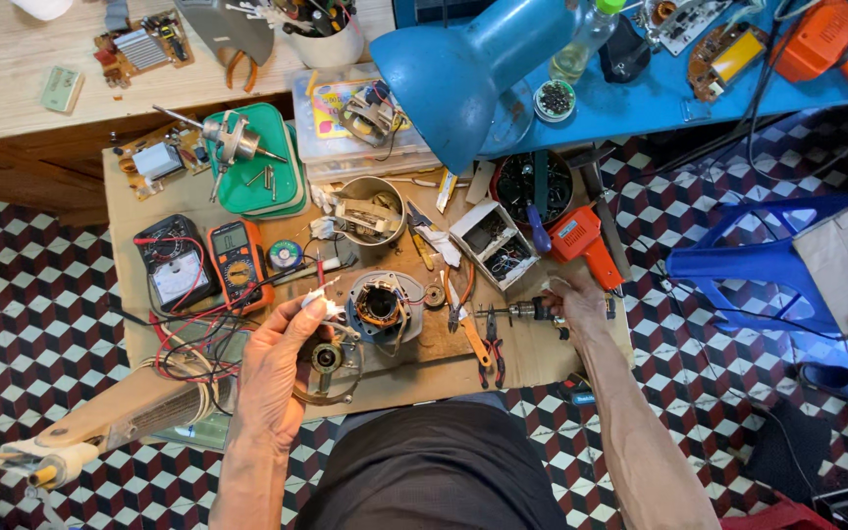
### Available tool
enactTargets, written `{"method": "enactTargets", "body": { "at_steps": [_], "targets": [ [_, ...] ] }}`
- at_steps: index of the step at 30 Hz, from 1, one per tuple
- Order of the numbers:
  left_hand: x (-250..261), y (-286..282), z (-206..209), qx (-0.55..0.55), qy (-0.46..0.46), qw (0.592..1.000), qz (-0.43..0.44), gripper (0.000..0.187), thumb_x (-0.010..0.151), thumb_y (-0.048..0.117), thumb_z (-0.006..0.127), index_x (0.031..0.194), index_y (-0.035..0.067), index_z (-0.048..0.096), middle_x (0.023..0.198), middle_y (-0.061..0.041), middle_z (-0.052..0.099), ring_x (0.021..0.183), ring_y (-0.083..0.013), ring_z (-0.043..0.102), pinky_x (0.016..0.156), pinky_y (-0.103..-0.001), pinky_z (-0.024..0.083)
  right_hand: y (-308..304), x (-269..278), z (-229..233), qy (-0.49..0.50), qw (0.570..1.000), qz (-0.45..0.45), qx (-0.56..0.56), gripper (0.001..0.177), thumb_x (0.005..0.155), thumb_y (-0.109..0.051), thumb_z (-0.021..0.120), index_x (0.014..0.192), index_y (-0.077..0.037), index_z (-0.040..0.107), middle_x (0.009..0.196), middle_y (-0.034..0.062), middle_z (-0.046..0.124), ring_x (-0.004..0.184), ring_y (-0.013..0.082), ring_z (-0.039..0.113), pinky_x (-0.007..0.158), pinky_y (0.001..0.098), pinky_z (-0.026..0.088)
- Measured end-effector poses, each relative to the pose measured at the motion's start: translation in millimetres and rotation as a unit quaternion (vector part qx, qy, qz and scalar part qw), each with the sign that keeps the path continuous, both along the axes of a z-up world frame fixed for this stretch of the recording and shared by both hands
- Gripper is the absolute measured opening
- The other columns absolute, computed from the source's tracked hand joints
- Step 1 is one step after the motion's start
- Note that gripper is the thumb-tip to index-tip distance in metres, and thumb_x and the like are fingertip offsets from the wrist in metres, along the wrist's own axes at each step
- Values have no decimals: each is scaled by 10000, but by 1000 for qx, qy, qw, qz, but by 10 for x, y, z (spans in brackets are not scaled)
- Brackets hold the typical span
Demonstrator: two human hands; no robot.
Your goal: The person disassembles a small electric motor using a cordless drill, then cleans the rotor with a white cloth. They reassemble the motor and place it on the workbench.
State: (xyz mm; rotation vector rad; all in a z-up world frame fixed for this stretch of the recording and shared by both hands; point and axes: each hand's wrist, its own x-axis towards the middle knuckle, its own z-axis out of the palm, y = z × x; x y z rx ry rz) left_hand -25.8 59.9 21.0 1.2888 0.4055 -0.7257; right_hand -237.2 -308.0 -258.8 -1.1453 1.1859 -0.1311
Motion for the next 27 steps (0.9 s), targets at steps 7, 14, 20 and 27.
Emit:
{"method": "enactTargets", "body": {
  "at_steps": [7, 14, 20, 27],
  "targets": [
    [-23, 55, 75, -13, 4, 999, 38, 231, 870, 179, 782, 1072, 86, 721, 872, -9, 722, 754, -81, 665, 667, -232, 548, -70, 44, -154, -102, 972, -86, 195, 382, 951, 28, 605, 1280, 199, 513, 1310, 290, 588, 1153, 345, 698, 953, 342, 574],
    [-87, -6, 51, -20, 18, 999, 24, 268, 869, 174, 775, 1108, 70, 714, 888, -7, 740, 740, -67, 667, 646, -225, 555, 44, 222, 353, 4, 1000, 21, 15, 399, 939, -41, 632, 1314, 65, 546, 1138, 303, 687, 1042, 402, 693, 811, 381, 619],
    [-151, -248, -145, -47, 5, 999, -21, 270, 887, 169, 776, 1111, 41, 696, 881, -34, 741, 706, -82, 675, 632, -231, 554, 133, 426, 652, 176, 842, 317, -400, 457, 994, -329, 754, 1353, -60, 670, 1099, 279, 686, 1039, 387, 632, 845, 453, 483],
    [-92, -481, -278, 16, -70, 992, -106, 251, 895, 194, 798, 1091, 38, 788, 902, 2, 751, 772, -35, 648, 686, -196, 507, 830, 738, 1978, 0, 970, 200, -138, 370, 976, -335, 647, 1183, -47, 754, 1024, 154, 784, 875, 227, 700, 796, 336, 562]
  ]
}}
